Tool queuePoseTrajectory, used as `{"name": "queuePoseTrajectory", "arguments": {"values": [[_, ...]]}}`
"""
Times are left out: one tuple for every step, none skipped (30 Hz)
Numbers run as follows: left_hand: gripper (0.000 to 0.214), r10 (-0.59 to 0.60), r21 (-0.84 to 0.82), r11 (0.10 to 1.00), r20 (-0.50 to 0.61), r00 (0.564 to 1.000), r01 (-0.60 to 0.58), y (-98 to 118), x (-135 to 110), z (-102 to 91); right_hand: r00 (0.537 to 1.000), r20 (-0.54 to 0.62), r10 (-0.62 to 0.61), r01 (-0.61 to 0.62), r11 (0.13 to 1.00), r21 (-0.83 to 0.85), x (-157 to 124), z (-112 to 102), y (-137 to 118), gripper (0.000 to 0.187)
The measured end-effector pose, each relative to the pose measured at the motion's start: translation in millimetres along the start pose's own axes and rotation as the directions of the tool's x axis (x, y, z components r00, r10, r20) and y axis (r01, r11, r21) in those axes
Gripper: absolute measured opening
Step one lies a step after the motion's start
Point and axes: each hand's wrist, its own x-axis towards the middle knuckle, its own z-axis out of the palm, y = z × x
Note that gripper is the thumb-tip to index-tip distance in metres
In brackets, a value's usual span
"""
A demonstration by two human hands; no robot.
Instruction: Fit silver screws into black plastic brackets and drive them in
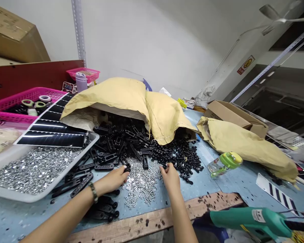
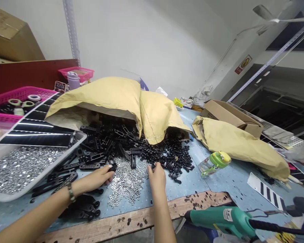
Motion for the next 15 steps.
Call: {"name": "queuePoseTrajectory", "arguments": {"values": [[0.029, 0.024, 0.015, 1.0, 0.017, 1.0, -0.024, 2, 5, 4.9, 1.0, 0.013, 0.004, -0.004, 1.0, 0.014, 7, 4, -2, 0.014], [0.028, 0.053, 0.03, 0.998, 0.027, 0.998, -0.054, 5, 8, 8.5, 1.0, 0.027, 0.005, -0.006, 0.999, 0.037, 12, 7, -5, 0.014], [0.027, 0.087, 0.044, 0.995, 0.03, 0.996, -0.089, 8, 10, 10.2, 0.999, 0.046, 0.001, -0.004, 0.998, 0.067, 15, 10, -10, 0.015], [0.026, 0.122, 0.056, 0.991, 0.025, 0.992, -0.124, 12, 9, 9.7, 0.998, 0.069, -0.007, 0.0, 0.994, 0.108, 15, 11, -15, 0.015], [0.026, 0.156, 0.069, 0.985, 0.018, 0.988, -0.157, 16, 7, 7.6, 0.995, 0.099, -0.023, 0.007, 0.987, 0.158, 13, 12, -21, 0.016], [0.026, 0.185, 0.082, 0.979, 0.011, 0.983, -0.185, 19, 4, 4.3, 0.99, 0.132, -0.045, 0.015, 0.975, 0.22, 8, 12, -27, 0.018], [0.026, 0.208, 0.096, 0.974, 0.004, 0.978, -0.207, 22, -1, 0.7, 0.983, 0.166, -0.075, 0.024, 0.957, 0.289, 1, 13, -35, 0.02], [0.026, 0.227, 0.112, 0.968, -0.004, 0.974, -0.225, 24, -7, -2.6, 0.974, 0.198, -0.108, 0.031, 0.933, 0.359, -7, 15, -43, 0.022], [0.026, 0.246, 0.132, 0.961, -0.014, 0.969, -0.243, 26, -12, -5.2, 0.963, 0.227, -0.143, 0.032, 0.903, 0.429, -16, 17, -52, 0.023], [0.025, 0.267, 0.155, 0.953, -0.025, 0.963, -0.26, 27, -17, -6.9, 0.951, 0.255, -0.177, 0.03, 0.869, 0.494, -26, 21, -62, 0.024], [0.024, 0.288, 0.178, 0.944, -0.036, 0.957, -0.278, 28, -22, -7.9, 0.936, 0.283, -0.208, 0.019, 0.835, 0.551, -35, 25, -71, 0.024], [0.023, 0.311, 0.202, 0.934, -0.045, 0.949, -0.296, 28, -26, -8.6, 0.919, 0.314, -0.237, 0.002, 0.801, 0.599, -42, 29, -80, 0.024], [0.022, 0.336, 0.23, 0.921, -0.053, 0.94, -0.316, 29, -30, -9.1, 0.903, 0.342, -0.26, -0.017, 0.774, 0.633, -48, 32, -89, 0.023], [0.022, 0.359, 0.261, 0.906, -0.06, 0.931, -0.333, 29, -32, -9.8, 0.887, 0.368, -0.278, -0.036, 0.755, 0.655, -51, 35, -96, 0.022], [0.022, 0.38, 0.295, 0.891, -0.065, 0.923, -0.346, 28, -34, -10.9, 0.872, 0.395, -0.29, -0.052, 0.746, 0.664, -53, 37, -101, 0.02]]}}
